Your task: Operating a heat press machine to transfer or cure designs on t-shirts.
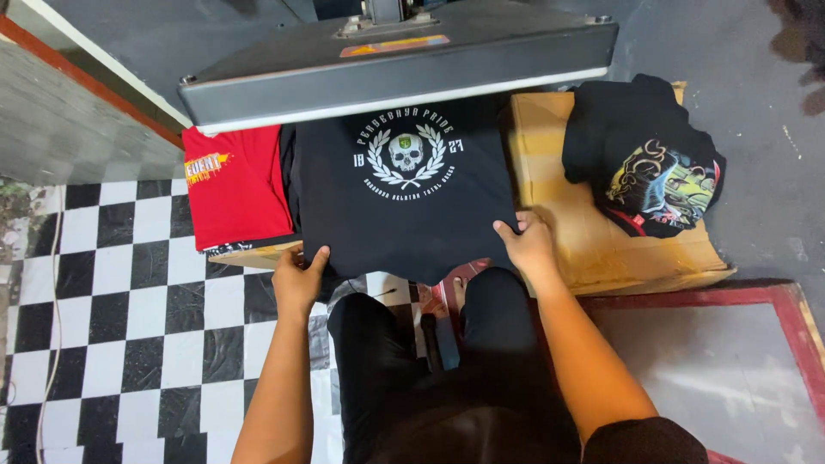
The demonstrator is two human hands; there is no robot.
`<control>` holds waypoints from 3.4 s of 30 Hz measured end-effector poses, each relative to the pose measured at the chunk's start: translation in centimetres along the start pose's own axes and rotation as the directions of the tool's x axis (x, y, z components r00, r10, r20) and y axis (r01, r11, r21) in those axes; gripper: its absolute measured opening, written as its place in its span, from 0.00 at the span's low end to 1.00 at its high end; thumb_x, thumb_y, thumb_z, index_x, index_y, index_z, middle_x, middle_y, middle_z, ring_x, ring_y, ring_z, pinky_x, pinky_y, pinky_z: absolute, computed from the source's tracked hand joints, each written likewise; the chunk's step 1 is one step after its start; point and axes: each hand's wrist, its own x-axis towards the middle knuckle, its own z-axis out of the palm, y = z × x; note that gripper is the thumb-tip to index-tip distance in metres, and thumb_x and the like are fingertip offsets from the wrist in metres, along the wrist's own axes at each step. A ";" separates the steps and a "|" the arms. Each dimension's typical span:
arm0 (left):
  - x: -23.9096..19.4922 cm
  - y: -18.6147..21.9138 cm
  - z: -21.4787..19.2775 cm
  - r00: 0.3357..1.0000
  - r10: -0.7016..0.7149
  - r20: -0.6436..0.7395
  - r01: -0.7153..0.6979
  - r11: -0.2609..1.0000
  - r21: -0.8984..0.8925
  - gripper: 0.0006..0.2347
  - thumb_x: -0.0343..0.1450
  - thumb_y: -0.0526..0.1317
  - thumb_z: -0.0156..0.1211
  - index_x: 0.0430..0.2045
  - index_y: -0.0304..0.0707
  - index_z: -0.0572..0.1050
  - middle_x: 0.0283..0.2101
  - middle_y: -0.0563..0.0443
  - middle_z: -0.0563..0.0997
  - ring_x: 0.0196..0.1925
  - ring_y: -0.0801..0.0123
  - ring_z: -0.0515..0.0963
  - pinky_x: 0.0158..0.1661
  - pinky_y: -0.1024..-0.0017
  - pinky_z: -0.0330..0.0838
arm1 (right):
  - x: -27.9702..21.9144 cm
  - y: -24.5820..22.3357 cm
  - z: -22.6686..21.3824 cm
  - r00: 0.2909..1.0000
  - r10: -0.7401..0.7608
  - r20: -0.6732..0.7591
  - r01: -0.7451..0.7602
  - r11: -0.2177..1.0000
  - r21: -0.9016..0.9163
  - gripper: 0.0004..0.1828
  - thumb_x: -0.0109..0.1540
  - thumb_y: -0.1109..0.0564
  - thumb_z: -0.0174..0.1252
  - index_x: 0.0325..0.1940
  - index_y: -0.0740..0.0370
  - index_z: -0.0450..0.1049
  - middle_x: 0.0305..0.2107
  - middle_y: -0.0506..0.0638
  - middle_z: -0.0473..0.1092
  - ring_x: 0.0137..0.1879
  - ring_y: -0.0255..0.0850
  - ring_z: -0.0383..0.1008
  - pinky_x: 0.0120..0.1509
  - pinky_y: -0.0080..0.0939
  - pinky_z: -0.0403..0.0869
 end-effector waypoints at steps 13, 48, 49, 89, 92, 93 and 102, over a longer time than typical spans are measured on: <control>0.9 -1.1 0.5 1.000 0.003 0.006 -0.003 1.000 -0.027 0.23 0.65 0.50 0.74 0.40 0.28 0.75 0.36 0.42 0.83 0.37 0.63 0.81 0.42 0.67 0.74 | 0.9 0.1 -0.2 0.998 0.060 0.021 -0.061 0.998 0.020 0.31 0.56 0.46 0.73 0.51 0.72 0.74 0.39 0.58 0.76 0.44 0.46 0.78 0.49 0.43 0.76; -3.9 9.4 3.2 0.712 0.635 0.301 -0.689 0.713 0.126 0.18 0.76 0.47 0.54 0.57 0.39 0.73 0.68 0.43 0.68 0.75 0.47 0.60 0.69 0.47 0.52 | -6.6 -10.1 2.0 0.845 -0.430 0.318 0.503 0.842 -0.197 0.30 0.68 0.45 0.56 0.71 0.60 0.65 0.69 0.64 0.58 0.75 0.58 0.53 0.75 0.62 0.50; -3.6 9.1 4.3 0.708 0.638 0.303 -0.692 0.711 0.123 0.18 0.76 0.47 0.54 0.57 0.39 0.73 0.68 0.43 0.68 0.75 0.47 0.60 0.69 0.47 0.52 | -6.7 -10.5 2.2 0.847 -0.428 0.314 0.500 0.843 -0.200 0.30 0.68 0.45 0.56 0.71 0.60 0.65 0.69 0.64 0.58 0.75 0.58 0.53 0.75 0.62 0.50; -9.0 3.0 4.3 0.770 0.562 0.303 -0.638 0.666 0.387 0.30 0.75 0.56 0.48 0.71 0.40 0.60 0.76 0.38 0.54 0.79 0.42 0.46 0.69 0.37 0.38 | -7.3 -10.8 3.5 0.604 -0.571 0.556 0.770 0.598 -0.223 0.35 0.70 0.41 0.44 0.77 0.59 0.54 0.76 0.52 0.47 0.82 0.52 0.38 0.81 0.65 0.36; -9.6 2.8 4.3 0.780 0.550 0.299 -0.626 0.682 0.379 0.29 0.75 0.56 0.48 0.71 0.42 0.60 0.76 0.38 0.54 0.79 0.43 0.46 0.69 0.36 0.37 | -7.6 -9.5 2.9 0.592 -0.637 0.494 0.750 0.659 -0.049 0.27 0.69 0.47 0.52 0.71 0.58 0.64 0.72 0.51 0.57 0.80 0.49 0.50 0.82 0.61 0.47; -9.8 2.8 4.2 0.783 0.546 0.297 -0.622 0.684 0.381 0.29 0.75 0.56 0.48 0.71 0.43 0.60 0.76 0.38 0.53 0.79 0.43 0.45 0.69 0.35 0.37 | -7.6 -9.1 2.8 0.611 -0.668 0.425 0.729 0.684 0.029 0.22 0.69 0.50 0.56 0.66 0.58 0.70 0.69 0.51 0.63 0.78 0.48 0.59 0.82 0.57 0.55; -8.5 5.6 4.0 0.824 0.485 0.294 -0.549 0.811 0.201 0.19 0.77 0.52 0.53 0.61 0.48 0.72 0.73 0.53 0.65 0.81 0.52 0.54 0.77 0.42 0.42 | -6.3 -10.3 3.6 0.799 -0.569 0.194 0.578 0.816 0.016 0.22 0.62 0.53 0.65 0.60 0.52 0.76 0.45 0.51 0.64 0.55 0.48 0.64 0.61 0.50 0.63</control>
